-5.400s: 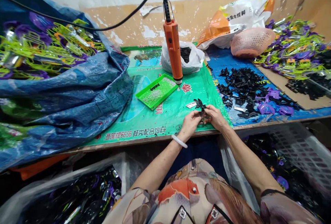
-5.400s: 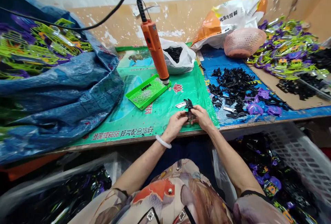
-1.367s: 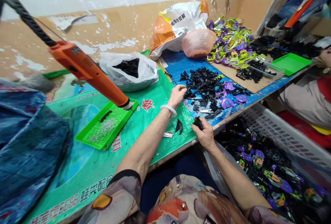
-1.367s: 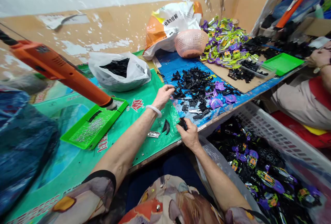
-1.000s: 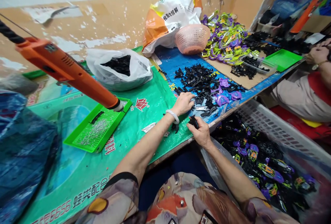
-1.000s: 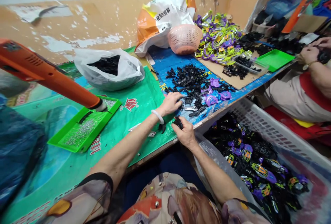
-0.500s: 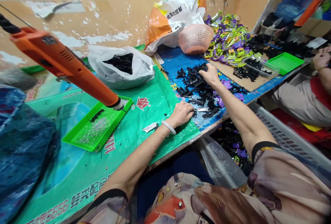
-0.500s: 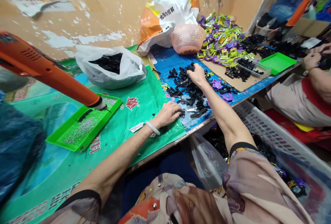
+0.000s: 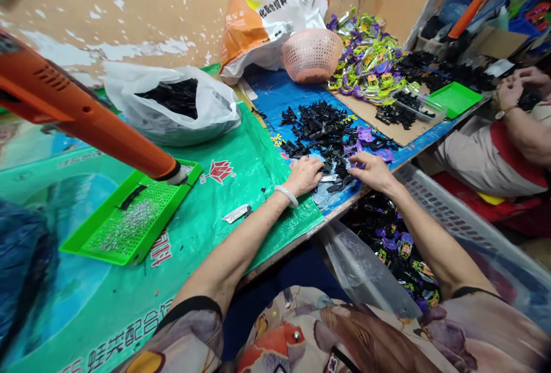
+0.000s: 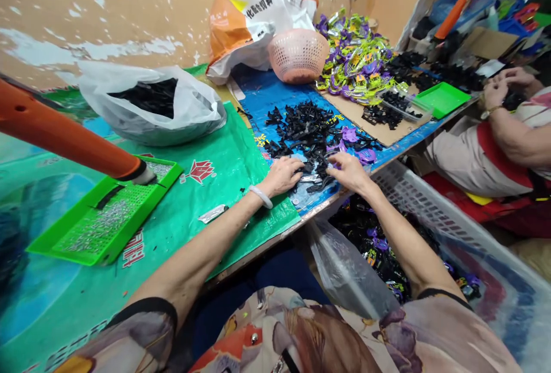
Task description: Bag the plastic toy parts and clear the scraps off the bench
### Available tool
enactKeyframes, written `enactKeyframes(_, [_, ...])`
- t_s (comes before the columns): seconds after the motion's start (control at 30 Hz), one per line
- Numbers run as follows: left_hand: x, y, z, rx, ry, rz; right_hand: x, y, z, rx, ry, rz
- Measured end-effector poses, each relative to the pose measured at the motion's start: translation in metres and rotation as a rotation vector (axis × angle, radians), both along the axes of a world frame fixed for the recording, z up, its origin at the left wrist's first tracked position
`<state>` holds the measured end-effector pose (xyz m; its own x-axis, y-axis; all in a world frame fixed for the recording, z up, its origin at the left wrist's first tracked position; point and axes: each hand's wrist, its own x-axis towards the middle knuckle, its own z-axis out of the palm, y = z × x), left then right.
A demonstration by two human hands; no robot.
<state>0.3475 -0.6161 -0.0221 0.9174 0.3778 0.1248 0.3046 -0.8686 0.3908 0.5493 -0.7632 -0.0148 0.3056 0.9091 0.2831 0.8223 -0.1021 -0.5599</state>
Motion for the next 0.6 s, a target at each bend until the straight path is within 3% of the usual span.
enactKeyframes(0.13, [-0.010,-0.004,0.006,0.010,0.024,-0.040,-0.012,-0.028,-0.013,-0.065,-0.292,0.105])
enactKeyframes(0.27, [-0.016,-0.005,0.010,0.049,0.063,-0.099,-0.024,-0.023,-0.008,-0.205,-0.486,0.123])
enactKeyframes(0.4, [-0.014,-0.004,0.011,0.072,-0.004,-0.078,-0.034,-0.018,-0.001,-0.324,-0.601,0.109])
enactKeyframes(0.6, [-0.004,-0.010,0.003,0.051,-0.020,-0.111,-0.032,-0.027,-0.015,-0.249,-0.637,0.065])
